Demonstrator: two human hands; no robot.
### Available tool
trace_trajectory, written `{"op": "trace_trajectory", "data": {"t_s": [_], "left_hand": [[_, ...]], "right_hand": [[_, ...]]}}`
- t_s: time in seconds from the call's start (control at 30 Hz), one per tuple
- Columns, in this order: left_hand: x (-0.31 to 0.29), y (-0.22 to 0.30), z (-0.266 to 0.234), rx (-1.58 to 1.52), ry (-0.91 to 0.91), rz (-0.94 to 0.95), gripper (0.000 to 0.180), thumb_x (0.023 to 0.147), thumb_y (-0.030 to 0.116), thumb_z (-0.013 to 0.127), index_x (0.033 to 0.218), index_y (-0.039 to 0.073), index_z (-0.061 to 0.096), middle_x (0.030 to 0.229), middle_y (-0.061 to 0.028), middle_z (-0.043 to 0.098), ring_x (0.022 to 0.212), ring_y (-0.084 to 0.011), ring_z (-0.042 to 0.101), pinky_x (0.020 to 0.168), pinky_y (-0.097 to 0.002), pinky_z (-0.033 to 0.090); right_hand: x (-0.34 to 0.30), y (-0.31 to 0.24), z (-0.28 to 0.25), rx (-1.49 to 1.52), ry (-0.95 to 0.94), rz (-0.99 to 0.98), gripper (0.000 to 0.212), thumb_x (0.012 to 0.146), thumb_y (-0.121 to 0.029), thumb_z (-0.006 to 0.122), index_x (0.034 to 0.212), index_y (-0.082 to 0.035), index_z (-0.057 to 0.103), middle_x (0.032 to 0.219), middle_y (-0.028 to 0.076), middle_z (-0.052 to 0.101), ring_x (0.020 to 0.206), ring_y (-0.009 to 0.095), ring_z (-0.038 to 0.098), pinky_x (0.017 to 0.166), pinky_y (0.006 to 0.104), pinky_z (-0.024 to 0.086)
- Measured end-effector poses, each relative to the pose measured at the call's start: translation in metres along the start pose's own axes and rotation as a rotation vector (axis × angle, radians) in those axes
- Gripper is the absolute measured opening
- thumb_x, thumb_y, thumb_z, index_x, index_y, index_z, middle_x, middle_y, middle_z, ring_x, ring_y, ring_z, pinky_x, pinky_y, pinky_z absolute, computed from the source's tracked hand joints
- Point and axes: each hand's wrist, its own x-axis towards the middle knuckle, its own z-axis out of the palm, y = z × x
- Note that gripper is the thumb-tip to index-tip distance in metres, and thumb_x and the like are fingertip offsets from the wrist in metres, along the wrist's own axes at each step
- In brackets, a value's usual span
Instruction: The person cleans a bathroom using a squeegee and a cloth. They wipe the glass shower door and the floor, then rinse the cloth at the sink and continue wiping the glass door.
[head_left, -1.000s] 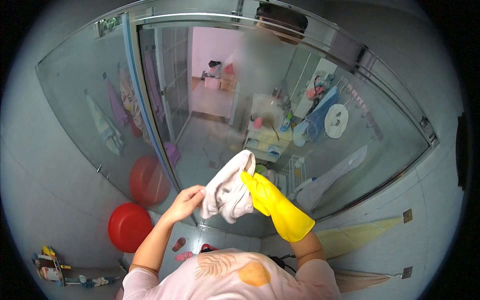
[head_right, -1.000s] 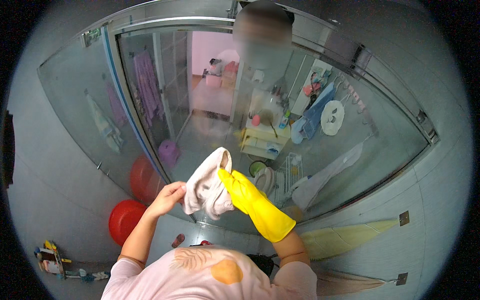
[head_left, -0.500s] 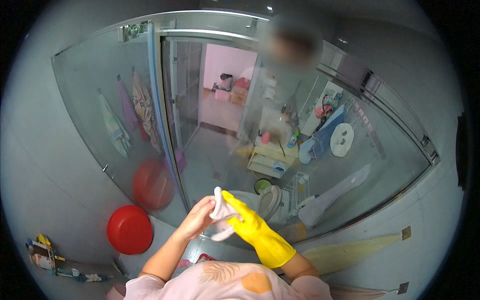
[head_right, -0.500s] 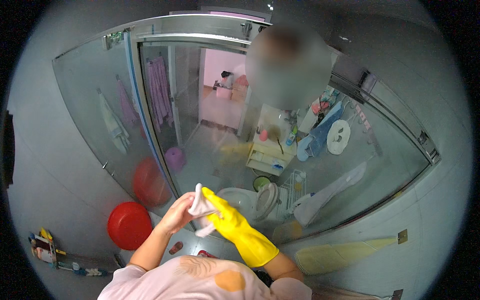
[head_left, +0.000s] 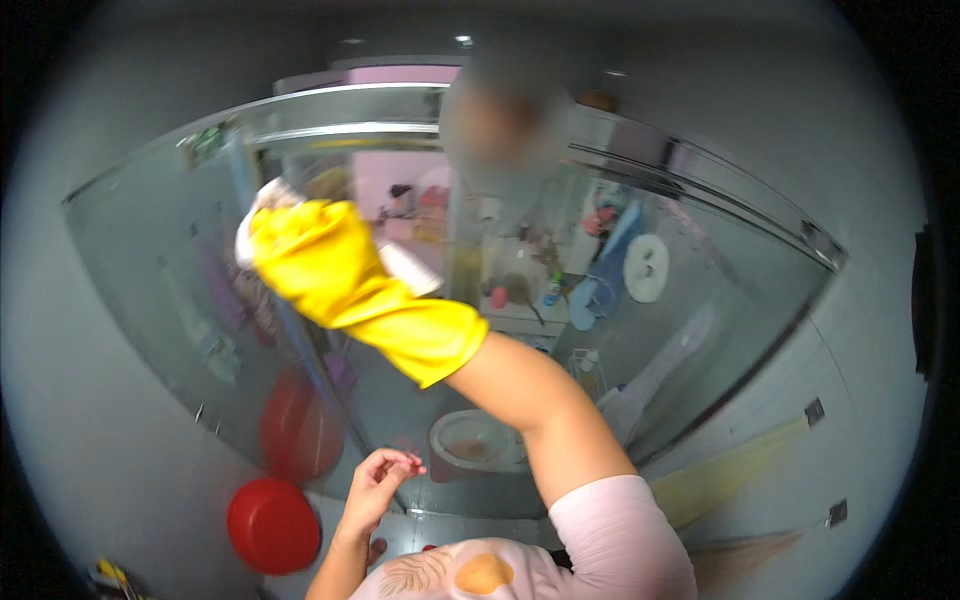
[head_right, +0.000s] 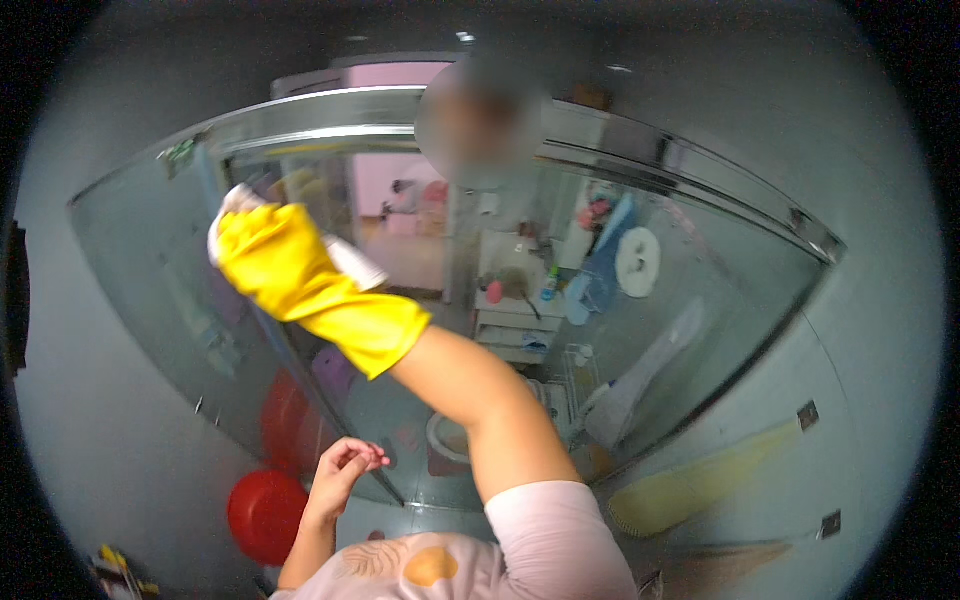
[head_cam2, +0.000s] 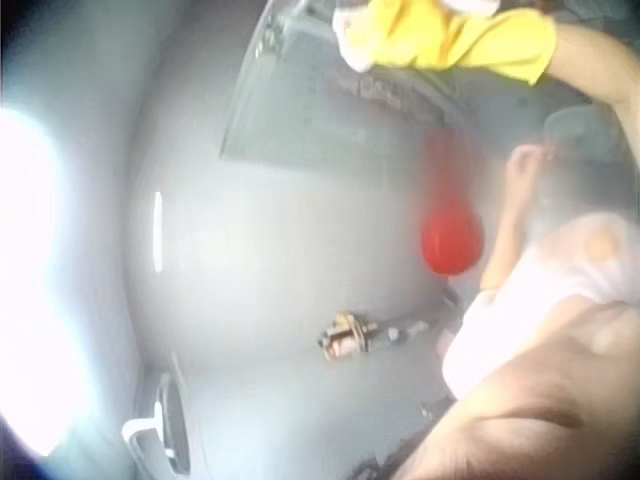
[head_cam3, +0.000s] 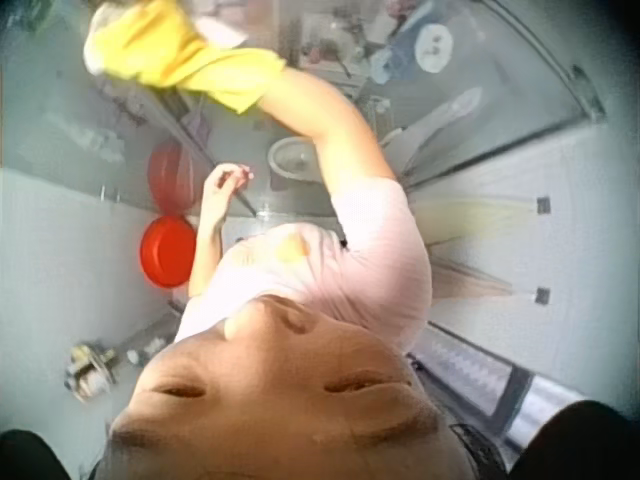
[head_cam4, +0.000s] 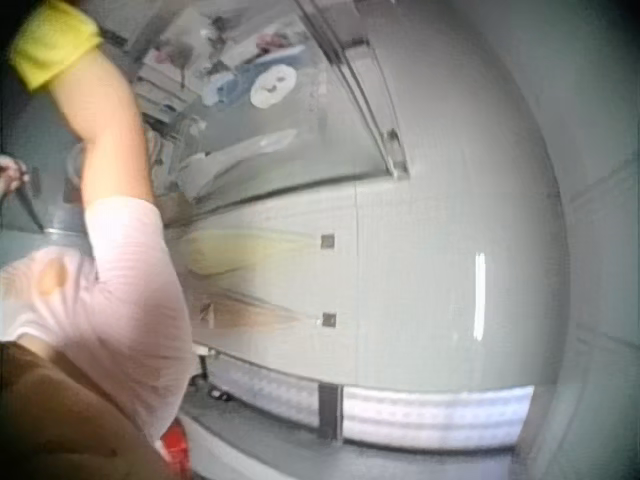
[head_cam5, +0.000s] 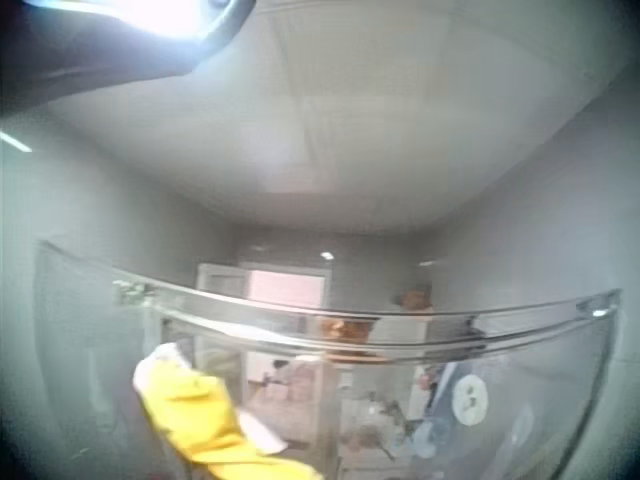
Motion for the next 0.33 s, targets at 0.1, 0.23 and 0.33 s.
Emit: {"op": "trace_trajectory", "data": {"t_s": [0.1, 0.23, 0.33], "left_hand": [[0.01, 0.005, -0.012, 0.036, 0.003, -0.038, 0.005, 0.085, -0.001, 0.049, 0.087, 0.0, 0.054, 0.092, -0.013, 0.059, 0.084, -0.0224, 0.061, 0.075, -0.0291, 0.049], [0.02, -0.009, -0.041, 0.023, 0.064, -0.115, 0.006, 0.086, 0.002, 0.05, 0.088, 0.0, 0.055, 0.09, -0.0126, 0.06, 0.082, -0.0209, 0.061, 0.077, -0.0298, 0.049], [0.015, -0.018, -0.068, 0.06, 0.239, -0.153, 0.005, 0.085, 0.005, 0.051, 0.088, 0.001, 0.054, 0.085, -0.0106, 0.06, 0.076, -0.0201, 0.062, 0.071, -0.0276, 0.05]], "right_hand": [[-0.004, 0.022, -0.019, 0.061, 0.007, 0.025, 0.016, 0.076, -0.015, 0.053, 0.086, -0.005, 0.059, 0.075, 0.009, 0.058, 0.064, 0.021, 0.056, 0.054, 0.0316, 0.045], [-0.085, 0.114, -0.118, 0.227, 0.185, 0.55, 0.012, 0.079, -0.015, 0.053, 0.079, -0.006, 0.061, 0.071, 0.008, 0.059, 0.065, 0.023, 0.059, 0.058, 0.0312, 0.046], [-0.103, 0.137, -0.17, 0.252, 0.44, 0.67, 0.017, 0.083, -0.017, 0.053, 0.075, -0.005, 0.06, 0.069, 0.007, 0.059, 0.063, 0.021, 0.058, 0.061, 0.0289, 0.047]]}}
